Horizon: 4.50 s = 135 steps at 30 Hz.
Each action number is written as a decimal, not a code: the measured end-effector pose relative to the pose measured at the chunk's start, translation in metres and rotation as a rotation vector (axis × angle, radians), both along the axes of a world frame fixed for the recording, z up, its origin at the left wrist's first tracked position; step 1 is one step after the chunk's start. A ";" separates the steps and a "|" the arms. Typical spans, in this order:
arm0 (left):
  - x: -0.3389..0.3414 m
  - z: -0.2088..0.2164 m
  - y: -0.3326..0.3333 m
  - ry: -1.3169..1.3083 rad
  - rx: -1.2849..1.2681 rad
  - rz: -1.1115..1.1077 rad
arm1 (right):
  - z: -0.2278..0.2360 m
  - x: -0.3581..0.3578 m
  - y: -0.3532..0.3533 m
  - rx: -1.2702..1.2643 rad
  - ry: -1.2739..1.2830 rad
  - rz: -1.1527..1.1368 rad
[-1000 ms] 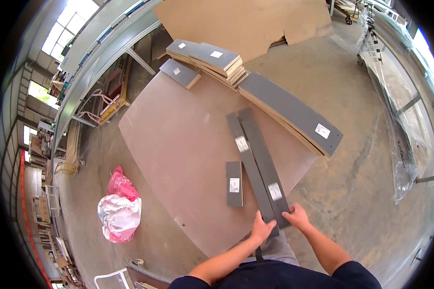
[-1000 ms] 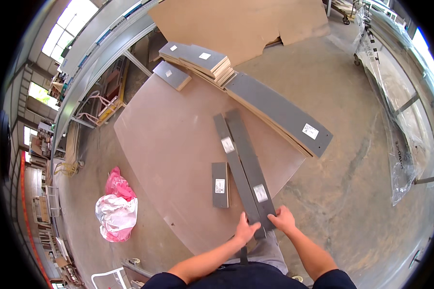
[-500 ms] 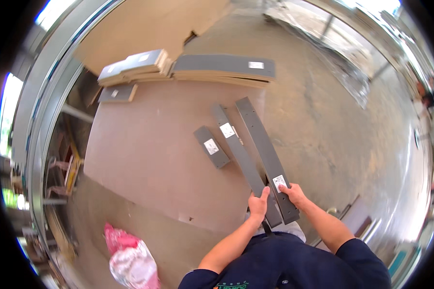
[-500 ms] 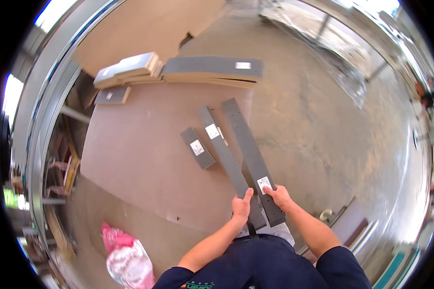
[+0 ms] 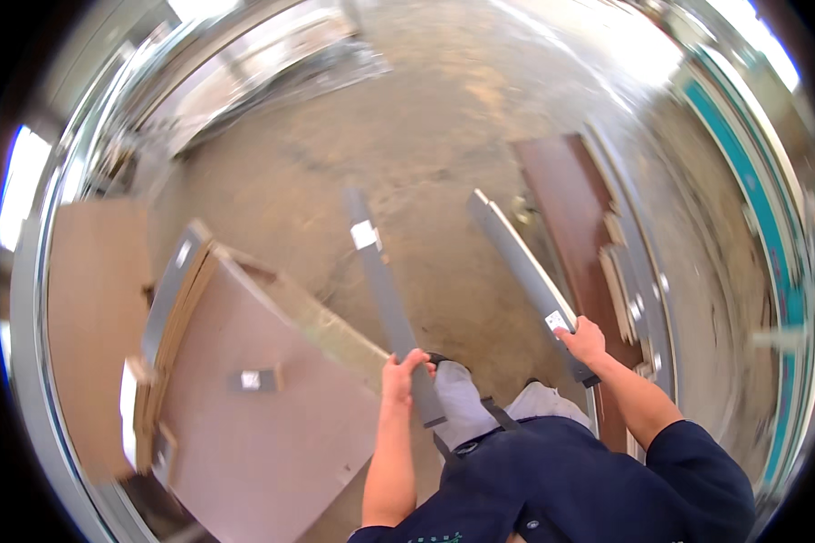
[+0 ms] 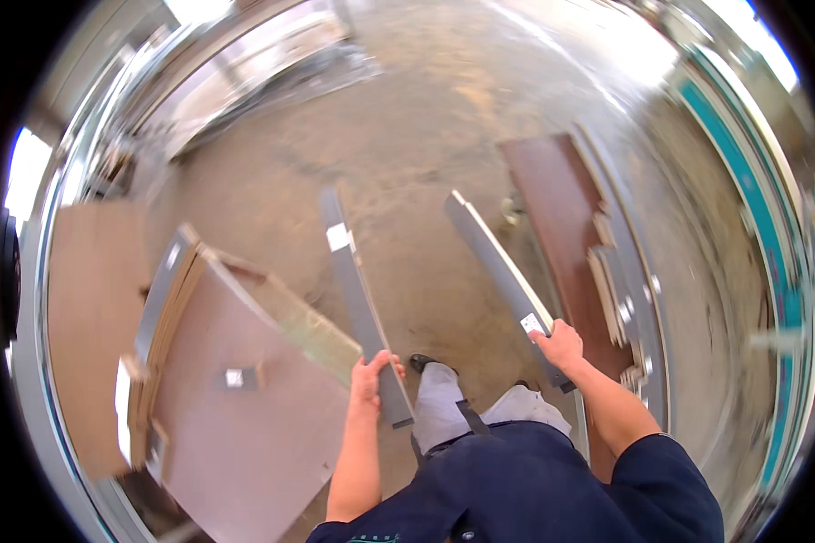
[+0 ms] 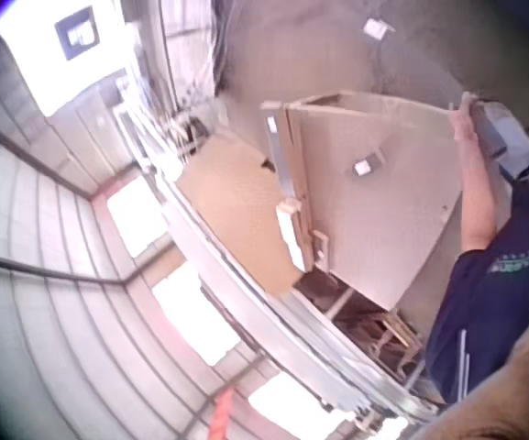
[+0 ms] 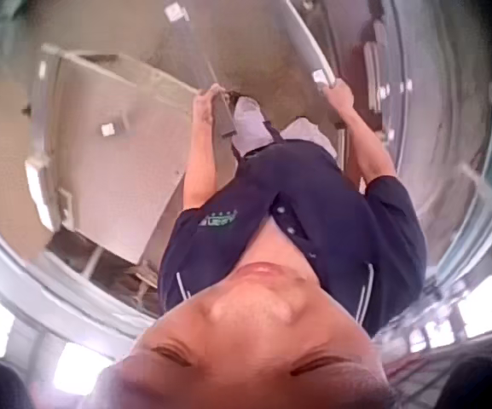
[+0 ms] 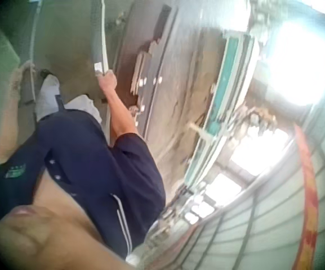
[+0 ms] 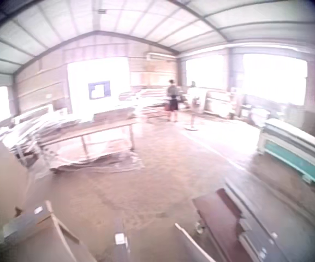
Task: The person picks up several wooden furniture components from a table, carries them across the workshop, and stacks them onto a wheeled trolley. The person then picks up a large plastic cover, unfolds it, and places it over the trolley and stacked wood.
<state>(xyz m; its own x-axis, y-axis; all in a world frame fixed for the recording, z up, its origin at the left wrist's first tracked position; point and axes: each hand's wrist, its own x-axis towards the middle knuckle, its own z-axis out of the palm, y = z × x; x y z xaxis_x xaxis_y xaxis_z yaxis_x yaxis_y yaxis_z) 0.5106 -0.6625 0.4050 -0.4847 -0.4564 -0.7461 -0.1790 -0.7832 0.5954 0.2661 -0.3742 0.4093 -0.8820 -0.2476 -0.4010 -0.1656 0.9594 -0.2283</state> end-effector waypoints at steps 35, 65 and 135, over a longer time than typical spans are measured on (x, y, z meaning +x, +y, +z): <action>-0.080 -0.107 0.377 -0.254 -0.035 -0.764 | -0.205 0.086 0.475 -0.384 -0.442 -0.534; -0.249 -0.268 0.555 0.000 0.134 -0.430 | -0.232 0.011 0.382 -0.908 -0.508 -0.815; 0.457 -0.136 0.497 -0.817 -0.118 0.634 | -0.009 0.286 -0.309 -0.629 -0.257 1.194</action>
